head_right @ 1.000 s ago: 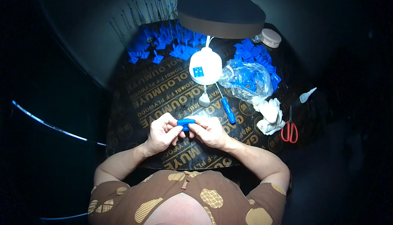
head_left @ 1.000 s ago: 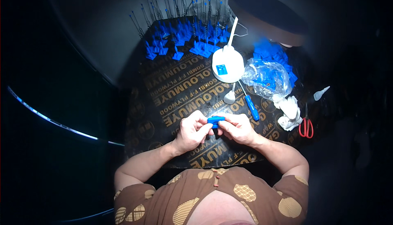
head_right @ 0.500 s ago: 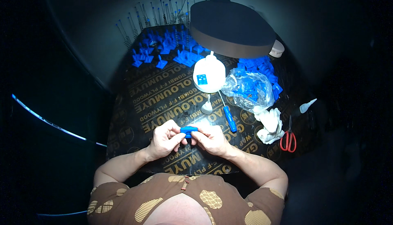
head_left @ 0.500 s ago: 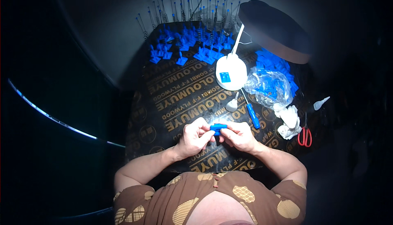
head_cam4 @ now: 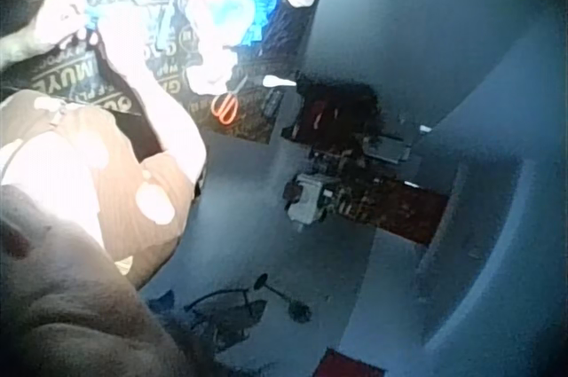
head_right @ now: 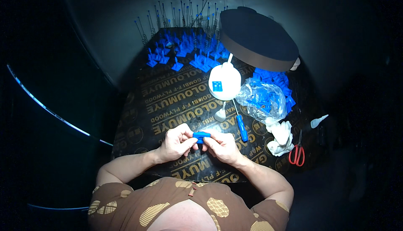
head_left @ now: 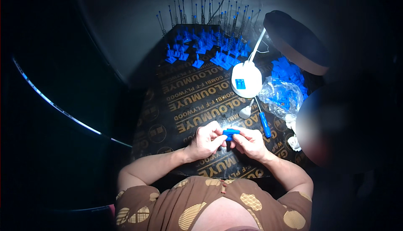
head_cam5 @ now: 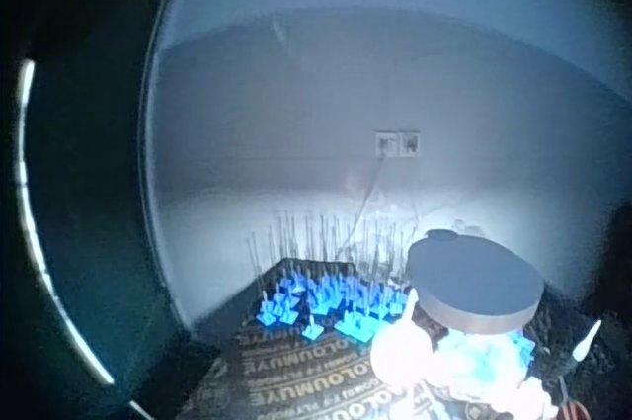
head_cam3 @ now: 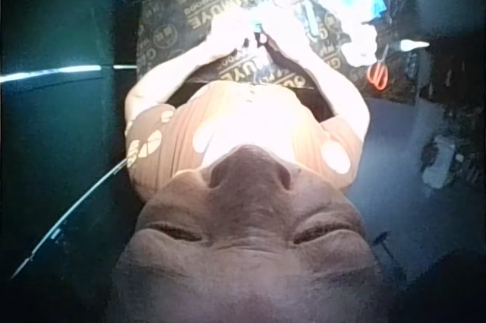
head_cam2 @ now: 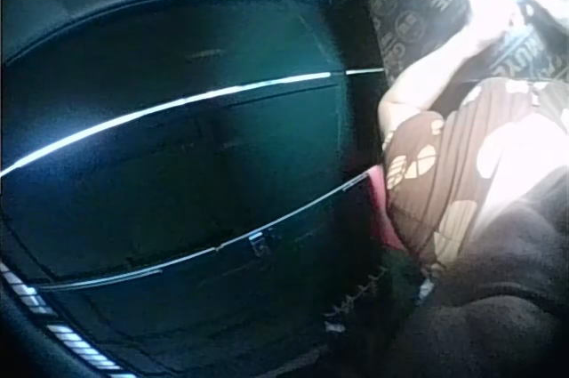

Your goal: The person applies adhesive onto a blue plastic component using an applicator and joins the plastic pieces together by pressing them with their hands.

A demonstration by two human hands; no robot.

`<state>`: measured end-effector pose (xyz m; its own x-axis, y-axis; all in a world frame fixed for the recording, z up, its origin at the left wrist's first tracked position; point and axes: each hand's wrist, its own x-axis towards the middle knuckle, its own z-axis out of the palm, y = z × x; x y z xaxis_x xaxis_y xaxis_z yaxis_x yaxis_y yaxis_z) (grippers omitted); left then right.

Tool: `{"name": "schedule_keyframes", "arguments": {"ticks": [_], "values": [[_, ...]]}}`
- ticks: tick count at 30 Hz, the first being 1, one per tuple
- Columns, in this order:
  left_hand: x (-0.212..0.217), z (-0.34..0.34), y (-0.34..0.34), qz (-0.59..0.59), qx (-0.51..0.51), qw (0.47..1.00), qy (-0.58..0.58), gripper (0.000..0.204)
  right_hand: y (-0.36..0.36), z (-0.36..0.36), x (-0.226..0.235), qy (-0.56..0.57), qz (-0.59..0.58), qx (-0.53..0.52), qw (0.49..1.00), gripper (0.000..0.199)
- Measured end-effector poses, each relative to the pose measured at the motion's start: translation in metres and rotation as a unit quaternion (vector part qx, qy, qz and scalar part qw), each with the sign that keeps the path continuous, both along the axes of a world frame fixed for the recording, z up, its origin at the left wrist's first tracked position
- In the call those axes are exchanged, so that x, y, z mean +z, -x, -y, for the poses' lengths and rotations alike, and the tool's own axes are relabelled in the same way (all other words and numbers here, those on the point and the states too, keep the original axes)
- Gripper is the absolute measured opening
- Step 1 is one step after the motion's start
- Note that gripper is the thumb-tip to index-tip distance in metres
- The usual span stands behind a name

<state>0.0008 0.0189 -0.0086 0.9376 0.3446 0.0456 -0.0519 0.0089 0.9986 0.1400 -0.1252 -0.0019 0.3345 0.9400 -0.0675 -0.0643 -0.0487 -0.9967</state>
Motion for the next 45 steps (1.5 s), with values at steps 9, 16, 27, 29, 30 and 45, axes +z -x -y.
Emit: {"name": "schedule_keyframes", "arguments": {"ticks": [9,16,27,29,30,45], "values": [[0.002,0.000,0.000,0.000,-0.002,1.000,0.007,0.006,-0.001,0.000,-0.002,0.007,-0.002,-0.002,1.000,0.025],[-0.001,-0.001,0.000,-0.004,-0.001,1.000,-0.006,0.007,0.000,0.000,0.000,0.008,0.000,0.000,1.000,0.025],[-0.001,0.000,0.000,-0.005,0.000,1.000,-0.007,0.007,-0.001,0.001,-0.001,0.003,0.005,-0.001,1.000,0.025],[-0.001,0.000,0.000,-0.012,0.001,1.000,0.000,0.007,-0.001,0.000,-0.001,0.001,0.001,0.001,1.000,0.025],[0.000,0.000,0.000,-0.011,0.001,1.000,-0.002,0.007,-0.001,0.000,-0.001,0.001,0.000,0.001,1.000,0.025],[0.059,-0.047,0.000,-0.108,-0.008,0.985,-0.132,0.012,-0.007,0.003,-0.004,0.003,-0.021,-0.017,1.000,0.023]]}}
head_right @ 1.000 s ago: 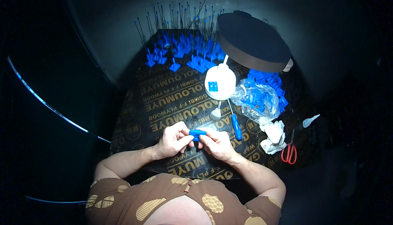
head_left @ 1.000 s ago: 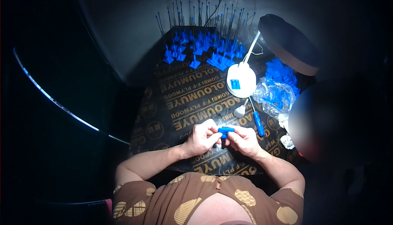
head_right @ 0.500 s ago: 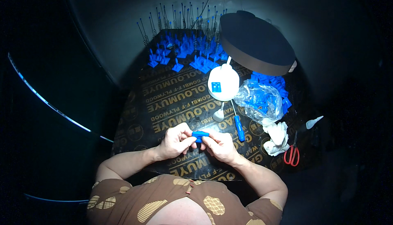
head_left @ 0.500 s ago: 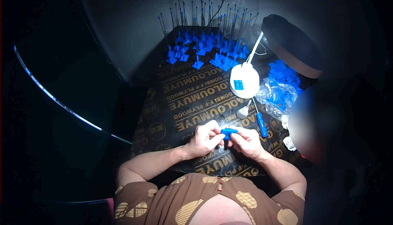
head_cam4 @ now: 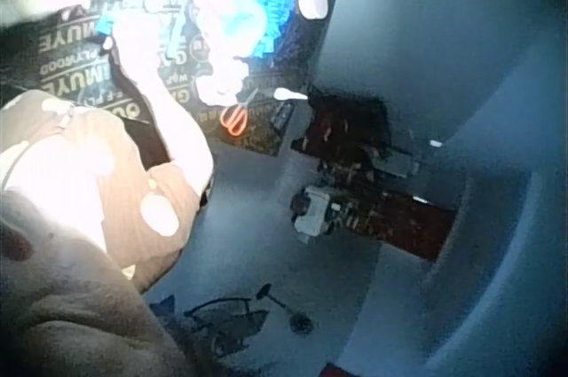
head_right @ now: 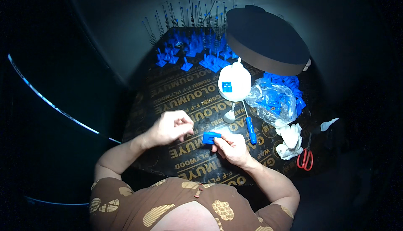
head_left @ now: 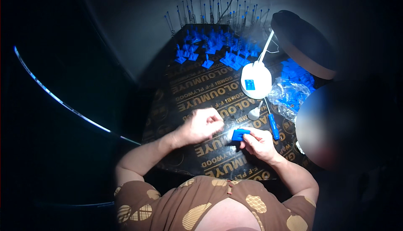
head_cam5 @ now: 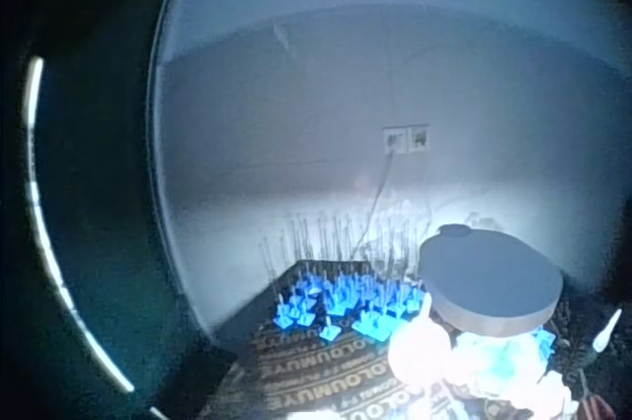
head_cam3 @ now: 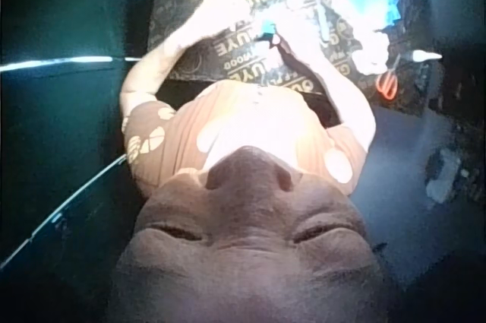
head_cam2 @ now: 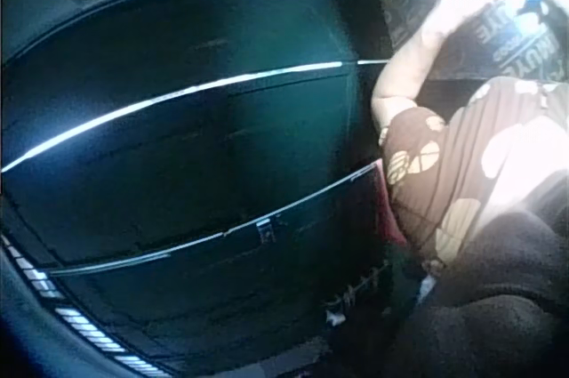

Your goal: The person applies adhesive onto a blue plastic component using an applicator and joins the plastic pieces together by pressing them with their hands.

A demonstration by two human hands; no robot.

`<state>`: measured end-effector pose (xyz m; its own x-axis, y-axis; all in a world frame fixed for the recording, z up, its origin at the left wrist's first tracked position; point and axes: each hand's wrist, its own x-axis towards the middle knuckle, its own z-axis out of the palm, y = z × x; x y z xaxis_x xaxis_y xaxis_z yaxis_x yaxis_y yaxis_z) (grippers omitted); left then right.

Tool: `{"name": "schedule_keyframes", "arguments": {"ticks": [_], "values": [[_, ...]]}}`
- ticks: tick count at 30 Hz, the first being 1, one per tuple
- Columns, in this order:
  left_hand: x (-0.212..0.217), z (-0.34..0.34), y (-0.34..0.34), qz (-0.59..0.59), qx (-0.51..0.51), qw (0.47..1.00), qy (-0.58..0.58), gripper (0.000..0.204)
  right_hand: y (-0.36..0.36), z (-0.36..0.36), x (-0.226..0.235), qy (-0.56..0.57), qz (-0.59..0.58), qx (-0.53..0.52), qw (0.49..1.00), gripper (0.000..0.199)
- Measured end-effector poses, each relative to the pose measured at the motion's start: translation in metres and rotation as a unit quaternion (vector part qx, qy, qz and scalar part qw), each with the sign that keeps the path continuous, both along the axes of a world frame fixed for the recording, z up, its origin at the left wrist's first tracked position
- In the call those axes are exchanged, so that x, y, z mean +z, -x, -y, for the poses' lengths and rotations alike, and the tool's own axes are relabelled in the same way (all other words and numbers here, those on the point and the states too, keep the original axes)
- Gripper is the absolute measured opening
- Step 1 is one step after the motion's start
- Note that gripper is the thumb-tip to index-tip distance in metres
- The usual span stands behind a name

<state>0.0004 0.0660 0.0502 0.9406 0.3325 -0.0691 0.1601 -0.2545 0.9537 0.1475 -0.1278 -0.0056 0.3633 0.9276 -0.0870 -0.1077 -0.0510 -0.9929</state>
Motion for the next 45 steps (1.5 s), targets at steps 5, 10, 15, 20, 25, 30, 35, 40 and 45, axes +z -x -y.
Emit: {"name": "schedule_keyframes", "arguments": {"ticks": [5,10,15,20,25,30,35,40,45], "values": [[-0.018,-0.077,-0.006,-0.037,0.158,0.956,-0.245,0.017,0.003,0.001,0.003,-0.003,-0.011,-0.004,1.000,0.023],[-0.045,-0.148,-0.014,-0.158,0.142,0.886,-0.412,0.057,0.000,0.000,0.001,-0.002,0.029,0.005,1.000,0.022],[-0.047,-0.176,-0.036,-0.222,0.136,0.881,-0.394,0.076,0.000,0.000,0.000,-0.003,0.011,-0.002,1.000,0.024],[-0.051,-0.193,-0.053,-0.238,0.148,0.879,-0.385,0.078,0.000,0.000,0.000,-0.004,0.021,0.001,1.000,0.027],[-0.065,-0.207,-0.065,-0.223,0.164,0.882,-0.382,0.076,0.000,-0.001,-0.002,-0.003,0.039,0.003,0.999,0.026],[-0.071,-0.213,-0.074,-0.230,0.189,0.863,-0.410,0.071,0.001,-0.001,-0.002,0.004,0.031,0.012,0.999,0.031],[-0.075,-0.219,-0.079,-0.229,0.191,0.859,-0.416,0.068,-0.002,-0.002,-0.006,0.004,0.025,0.006,1.000,0.026],[-0.073,-0.214,-0.073,-0.208,0.187,0.846,-0.454,0.065,-0.001,-0.001,-0.004,0.010,0.022,0.015,1.000,0.026],[-0.070,-0.200,-0.059,-0.213,0.165,0.849,-0.455,0.063,0.000,-0.002,-0.006,0.013,0.008,0.013,1.000,0.026]]}}
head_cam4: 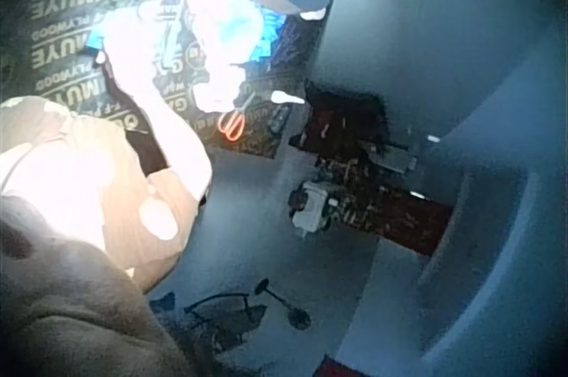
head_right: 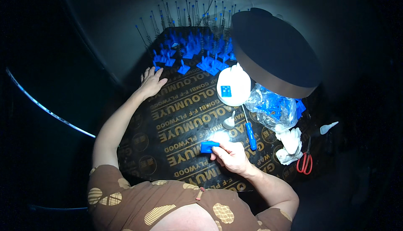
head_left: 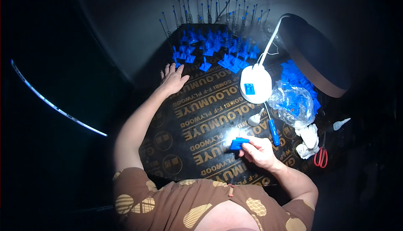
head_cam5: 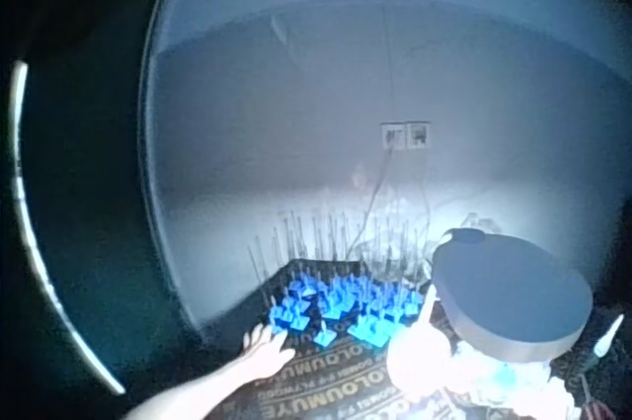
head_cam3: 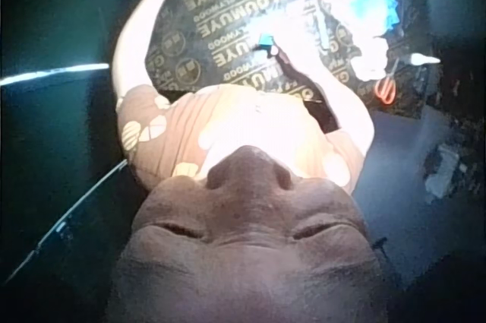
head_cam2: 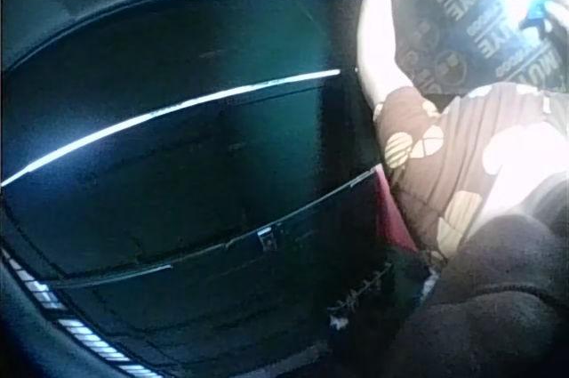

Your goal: The person applies adhesive onto a blue plastic component using an applicator and joins the plastic pieces together by pressing them with their hands.

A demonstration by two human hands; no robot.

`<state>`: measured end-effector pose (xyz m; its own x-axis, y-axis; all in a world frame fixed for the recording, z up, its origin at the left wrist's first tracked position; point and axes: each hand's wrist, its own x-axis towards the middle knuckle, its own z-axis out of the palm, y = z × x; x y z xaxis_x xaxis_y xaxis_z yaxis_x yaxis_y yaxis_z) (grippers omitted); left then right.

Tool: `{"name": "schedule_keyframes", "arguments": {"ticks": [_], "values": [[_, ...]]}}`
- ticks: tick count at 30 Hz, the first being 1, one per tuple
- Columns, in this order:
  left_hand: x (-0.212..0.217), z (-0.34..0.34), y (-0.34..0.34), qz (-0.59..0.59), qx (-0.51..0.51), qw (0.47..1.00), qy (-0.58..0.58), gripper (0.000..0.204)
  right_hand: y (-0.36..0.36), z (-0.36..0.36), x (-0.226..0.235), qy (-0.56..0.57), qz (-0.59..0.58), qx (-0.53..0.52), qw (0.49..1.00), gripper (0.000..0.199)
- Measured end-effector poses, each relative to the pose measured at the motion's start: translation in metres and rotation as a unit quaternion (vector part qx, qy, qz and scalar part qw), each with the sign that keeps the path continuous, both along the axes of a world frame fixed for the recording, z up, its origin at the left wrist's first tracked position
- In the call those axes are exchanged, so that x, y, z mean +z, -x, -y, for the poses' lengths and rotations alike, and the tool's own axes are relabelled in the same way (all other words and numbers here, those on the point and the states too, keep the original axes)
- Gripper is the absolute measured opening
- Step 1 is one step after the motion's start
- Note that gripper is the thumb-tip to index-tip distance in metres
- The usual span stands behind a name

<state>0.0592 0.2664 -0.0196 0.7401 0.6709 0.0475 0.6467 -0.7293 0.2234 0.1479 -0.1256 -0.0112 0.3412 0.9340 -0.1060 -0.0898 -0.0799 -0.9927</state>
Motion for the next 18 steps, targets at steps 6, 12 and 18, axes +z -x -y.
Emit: {"name": "schedule_keyframes", "arguments": {"ticks": [6,12,18], "values": [[0.011,0.028,0.014,-0.003,-0.002,0.999,0.036,0.062,0.003,0.003,0.001,0.004,-0.013,0.008,1.000,0.028],[0.008,0.040,0.027,-0.004,-0.029,0.999,0.022,0.063,0.002,0.003,-0.002,-0.012,0.023,0.017,1.000,0.028],[0.002,0.044,0.034,0.015,-0.037,0.999,0.020,0.066,0.004,0.004,0.001,-0.019,0.044,0.023,0.999,0.029]]}}
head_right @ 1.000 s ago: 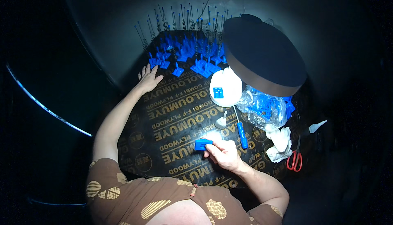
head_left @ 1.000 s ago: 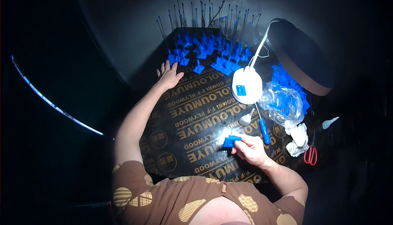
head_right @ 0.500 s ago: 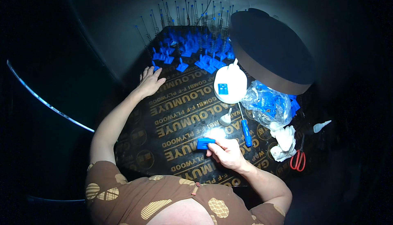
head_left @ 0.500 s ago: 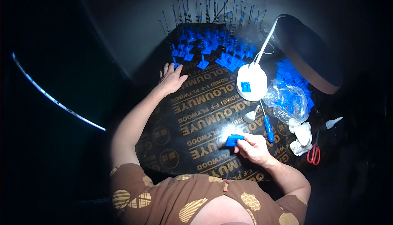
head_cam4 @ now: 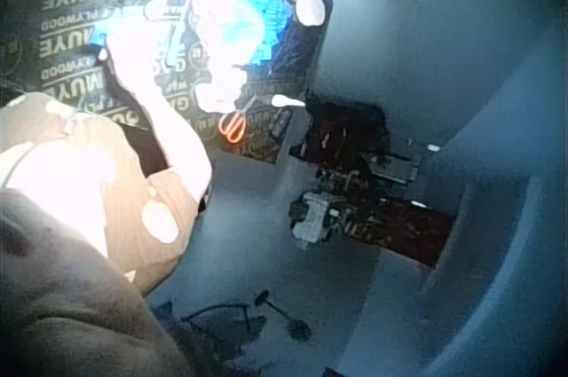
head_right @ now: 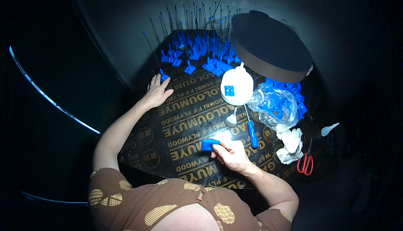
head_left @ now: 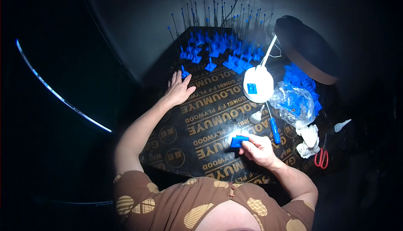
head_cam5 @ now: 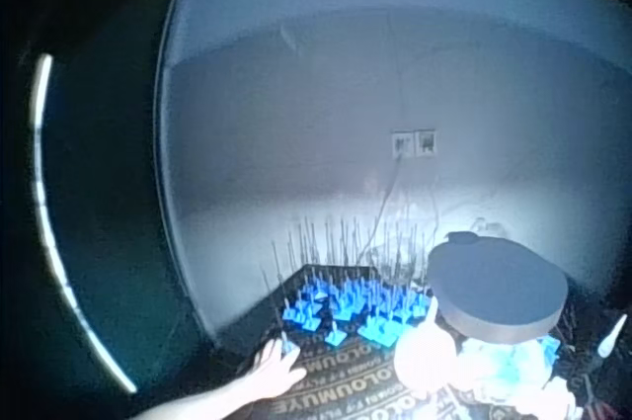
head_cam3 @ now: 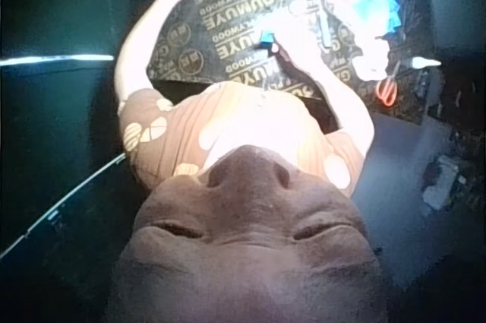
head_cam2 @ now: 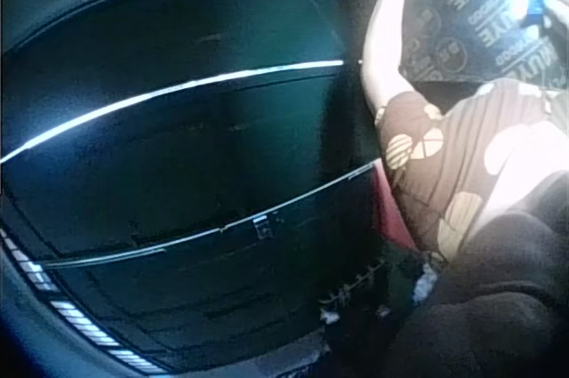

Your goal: The person applies adhesive onto a blue plastic component using an applicator and joins the plastic pieces together by pressing them with their hands.

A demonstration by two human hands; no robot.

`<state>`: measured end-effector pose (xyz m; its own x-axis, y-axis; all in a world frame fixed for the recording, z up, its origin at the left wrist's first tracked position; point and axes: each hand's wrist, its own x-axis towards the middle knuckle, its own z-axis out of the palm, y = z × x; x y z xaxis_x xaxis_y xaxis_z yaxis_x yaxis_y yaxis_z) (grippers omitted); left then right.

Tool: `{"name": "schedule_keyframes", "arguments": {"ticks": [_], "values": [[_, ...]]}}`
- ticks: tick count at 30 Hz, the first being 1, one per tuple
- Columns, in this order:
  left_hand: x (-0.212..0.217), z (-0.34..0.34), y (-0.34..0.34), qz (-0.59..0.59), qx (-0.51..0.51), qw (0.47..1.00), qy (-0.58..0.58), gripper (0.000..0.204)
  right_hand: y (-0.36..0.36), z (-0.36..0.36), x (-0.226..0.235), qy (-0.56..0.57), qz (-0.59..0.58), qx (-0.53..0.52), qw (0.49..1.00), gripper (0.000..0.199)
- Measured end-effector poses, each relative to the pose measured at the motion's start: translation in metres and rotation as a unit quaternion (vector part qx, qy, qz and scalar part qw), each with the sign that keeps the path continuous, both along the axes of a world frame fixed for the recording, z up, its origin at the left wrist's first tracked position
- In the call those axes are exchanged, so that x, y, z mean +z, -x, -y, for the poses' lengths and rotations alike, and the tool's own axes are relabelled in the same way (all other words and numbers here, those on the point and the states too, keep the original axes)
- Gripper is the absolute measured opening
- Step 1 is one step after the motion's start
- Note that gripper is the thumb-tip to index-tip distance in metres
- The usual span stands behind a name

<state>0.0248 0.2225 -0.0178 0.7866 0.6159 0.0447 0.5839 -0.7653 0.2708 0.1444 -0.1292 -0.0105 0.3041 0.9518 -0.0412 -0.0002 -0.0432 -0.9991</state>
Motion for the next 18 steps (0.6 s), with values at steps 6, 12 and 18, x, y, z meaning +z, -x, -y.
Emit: {"name": "schedule_keyframes", "arguments": {"ticks": [6,12,18], "values": [[0.014,0.039,0.006,0.003,0.011,1.000,-0.022,0.067,0.001,0.001,0.005,-0.001,-0.004,-0.006,1.000,0.027],[0.023,0.070,-0.004,0.003,-0.050,0.998,-0.031,0.067,0.000,0.001,0.006,0.000,0.000,-0.007,1.000,0.024],[0.018,0.067,-0.042,-0.002,-0.080,0.997,0.017,0.072,0.000,0.001,0.004,0.001,0.004,-0.003,1.000,0.026]]}}
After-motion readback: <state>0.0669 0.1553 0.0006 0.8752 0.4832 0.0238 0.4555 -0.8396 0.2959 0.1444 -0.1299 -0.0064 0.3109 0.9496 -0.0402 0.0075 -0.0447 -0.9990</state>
